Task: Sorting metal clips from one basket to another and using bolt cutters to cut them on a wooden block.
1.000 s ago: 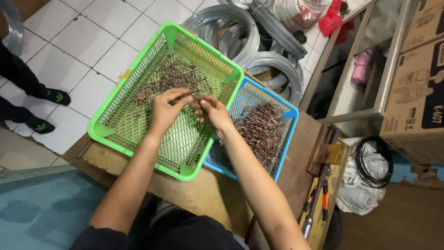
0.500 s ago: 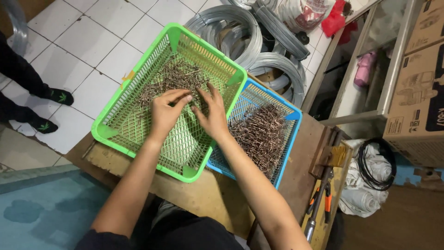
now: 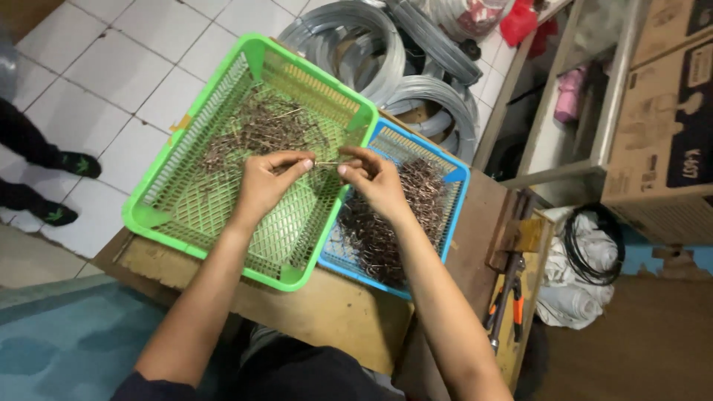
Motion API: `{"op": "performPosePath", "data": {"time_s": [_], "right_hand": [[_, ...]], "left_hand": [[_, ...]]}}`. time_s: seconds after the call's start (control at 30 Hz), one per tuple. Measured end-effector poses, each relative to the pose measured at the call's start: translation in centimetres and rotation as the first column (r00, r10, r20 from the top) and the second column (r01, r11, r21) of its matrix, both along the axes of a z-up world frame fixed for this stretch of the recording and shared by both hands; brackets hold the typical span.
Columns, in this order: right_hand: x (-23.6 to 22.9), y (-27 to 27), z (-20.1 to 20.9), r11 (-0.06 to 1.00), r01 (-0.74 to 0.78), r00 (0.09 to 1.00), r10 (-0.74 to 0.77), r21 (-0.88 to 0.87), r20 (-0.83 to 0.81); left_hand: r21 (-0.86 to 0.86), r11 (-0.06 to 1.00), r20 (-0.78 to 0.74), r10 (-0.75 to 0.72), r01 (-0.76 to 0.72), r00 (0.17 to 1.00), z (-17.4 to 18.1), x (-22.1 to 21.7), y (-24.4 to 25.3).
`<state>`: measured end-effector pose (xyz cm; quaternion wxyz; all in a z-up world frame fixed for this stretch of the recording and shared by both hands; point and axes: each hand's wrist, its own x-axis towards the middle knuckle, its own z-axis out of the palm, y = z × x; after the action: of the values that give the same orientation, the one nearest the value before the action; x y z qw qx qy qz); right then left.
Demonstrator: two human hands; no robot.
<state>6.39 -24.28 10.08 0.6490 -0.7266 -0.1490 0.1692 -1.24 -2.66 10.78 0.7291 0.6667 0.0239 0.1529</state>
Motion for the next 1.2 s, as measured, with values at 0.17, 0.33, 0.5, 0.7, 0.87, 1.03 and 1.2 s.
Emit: {"op": "performPosePath", "data": {"time_s": [0.17, 0.33, 0.5, 0.7, 0.87, 1.03, 1.2], "right_hand": [[-1.4, -2.9, 3.5, 0.950, 0.111, 0.906, 0.023, -0.291, 0.423], [-1.7, -7.2, 2.8, 0.936, 0.130, 0.917, 0.012, -0.327, 0.398], [-2.0, -12.0, 1.0, 0.945, 0.183, 0.974, -0.138, -0.271, 0.178], [-2.8, -19.5, 0.0, 0.896, 0.271, 0.961, -0.231, -0.352, 0.153], [-8.7, -30.2, 1.1, 0.652, 0.570, 0.821, -0.469, -0.499, 0.325], [-19.0, -41.1, -2.9, 0.278, 0.526, 0.702, -0.676, -0.804, 0.226], [-26.9, -41.8, -7.5, 0.622, 0.531, 0.540, -0.772, -0.576, -0.335]], "left_hand": [[-0.001, 0.999, -0.023, -0.035, 0.035, 0.999, -1.2, 1.0, -3.0], [0.145, 0.983, -0.002, -0.117, 0.116, 0.993, -0.6, 1.8, -5.9], [0.350, 0.910, 0.112, -0.275, 0.221, 0.955, -0.1, 3.3, -9.8], [0.561, 0.790, 0.159, -0.394, 0.245, 0.905, -1.1, 4.5, -16.0], [0.595, 0.771, 0.222, -0.430, 0.227, 0.875, -2.1, 4.9, -23.1], [0.643, 0.724, 0.214, -0.483, 0.250, 0.849, -4.3, 6.4, -31.7], [0.644, 0.701, 0.135, -0.499, 0.306, 0.856, -8.3, 7.9, -38.6]]}}
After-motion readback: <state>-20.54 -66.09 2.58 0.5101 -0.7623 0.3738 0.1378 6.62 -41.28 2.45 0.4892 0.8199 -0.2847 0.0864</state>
